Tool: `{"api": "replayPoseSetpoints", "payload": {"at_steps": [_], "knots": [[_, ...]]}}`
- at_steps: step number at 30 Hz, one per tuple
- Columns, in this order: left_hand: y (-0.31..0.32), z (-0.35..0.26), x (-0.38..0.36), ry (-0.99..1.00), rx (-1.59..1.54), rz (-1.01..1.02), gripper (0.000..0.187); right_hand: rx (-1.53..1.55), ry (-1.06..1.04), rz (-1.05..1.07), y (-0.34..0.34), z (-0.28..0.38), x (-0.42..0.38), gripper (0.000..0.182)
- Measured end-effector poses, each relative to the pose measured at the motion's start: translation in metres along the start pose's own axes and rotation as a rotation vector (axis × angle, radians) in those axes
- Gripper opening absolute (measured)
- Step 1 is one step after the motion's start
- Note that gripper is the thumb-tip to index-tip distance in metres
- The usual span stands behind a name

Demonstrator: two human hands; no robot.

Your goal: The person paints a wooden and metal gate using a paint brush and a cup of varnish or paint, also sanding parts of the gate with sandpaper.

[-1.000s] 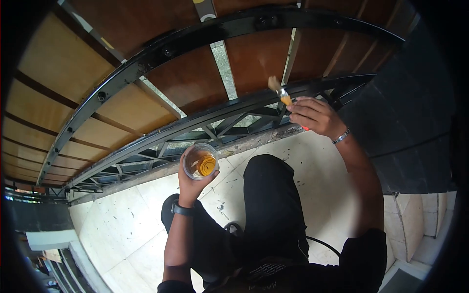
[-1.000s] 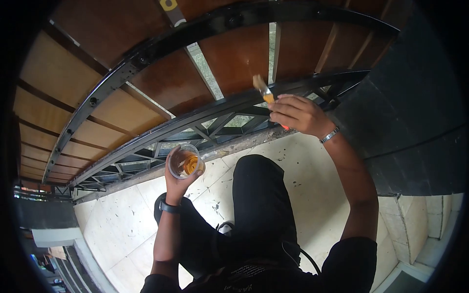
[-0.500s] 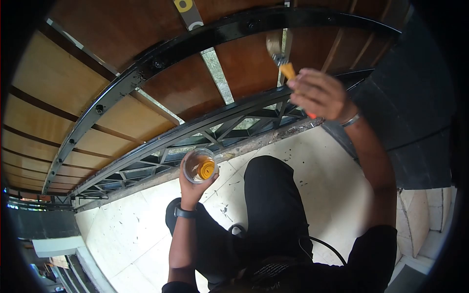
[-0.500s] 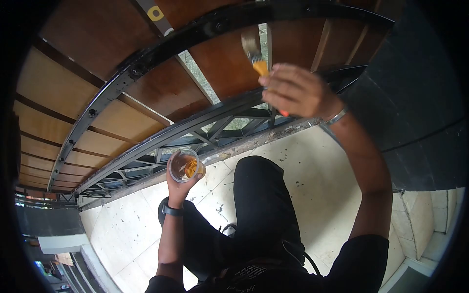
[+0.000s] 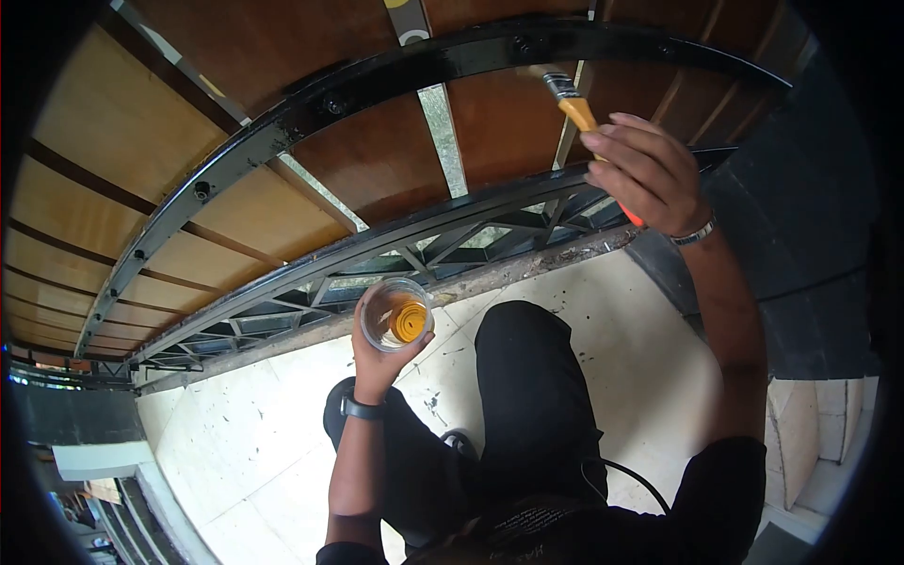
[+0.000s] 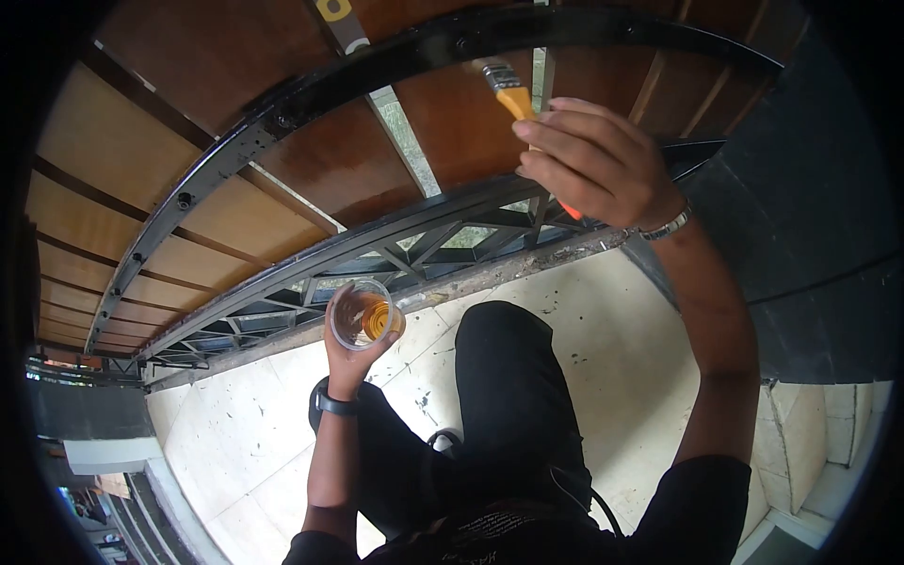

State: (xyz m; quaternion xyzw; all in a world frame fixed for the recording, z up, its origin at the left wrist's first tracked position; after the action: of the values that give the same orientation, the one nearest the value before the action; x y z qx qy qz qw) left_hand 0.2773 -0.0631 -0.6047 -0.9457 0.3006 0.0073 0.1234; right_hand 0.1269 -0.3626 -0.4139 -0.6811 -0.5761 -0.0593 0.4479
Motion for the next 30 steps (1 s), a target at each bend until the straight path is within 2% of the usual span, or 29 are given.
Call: {"api": "replayPoseSetpoints", "payload": {"at_steps": [4,6,11,14,19,24,30], "knots": [[0.002,-0.001,0.000,0.014,-0.027,0.008,0.094,-0.021,0.002,-0.009,0.019,0.029,-0.016,0.025],[0.002,-0.002,-0.001,0.016,-0.035,0.013,0.095,0.008,0.021,0.056,0.038,0.049,-0.025,0.020],[0.003,-0.001,0.001,0.034,-0.032,0.023,0.095,0.317,0.115,0.078,0.058,0.066,-0.011,0.017],[0.001,-0.001,-0.001,0.028,-0.021,0.032,0.095,0.300,0.034,0.126,0.063,0.049,0.011,0.019],[-0.003,0.000,-0.002,0.036,-0.030,0.026,0.094,0.087,-0.044,-0.053,0.031,0.010,0.049,0.022],[-0.011,-0.001,-0.005,0.037,-0.032,0.007,0.094,-0.026,-0.096,-0.072,0.042,0.039,0.034,0.021],[-0.015,0.002,-0.004,0.034,-0.062,0.002,0.093,0.142,0.037,0.090,0.078,0.075,0.000,0.022]]}}
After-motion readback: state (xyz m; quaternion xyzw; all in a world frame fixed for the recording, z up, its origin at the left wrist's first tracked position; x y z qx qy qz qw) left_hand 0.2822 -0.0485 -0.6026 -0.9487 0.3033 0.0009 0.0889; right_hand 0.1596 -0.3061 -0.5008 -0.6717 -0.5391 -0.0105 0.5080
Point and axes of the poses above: each hand's wrist, its own x-axis towards the middle knuckle, its own y-axis out of the palm, z = x × y, the point moved 6 cm from there along x, towards the middle knuckle, and after that the axes turned 14 degrees about -y, right-handed, at the moved point
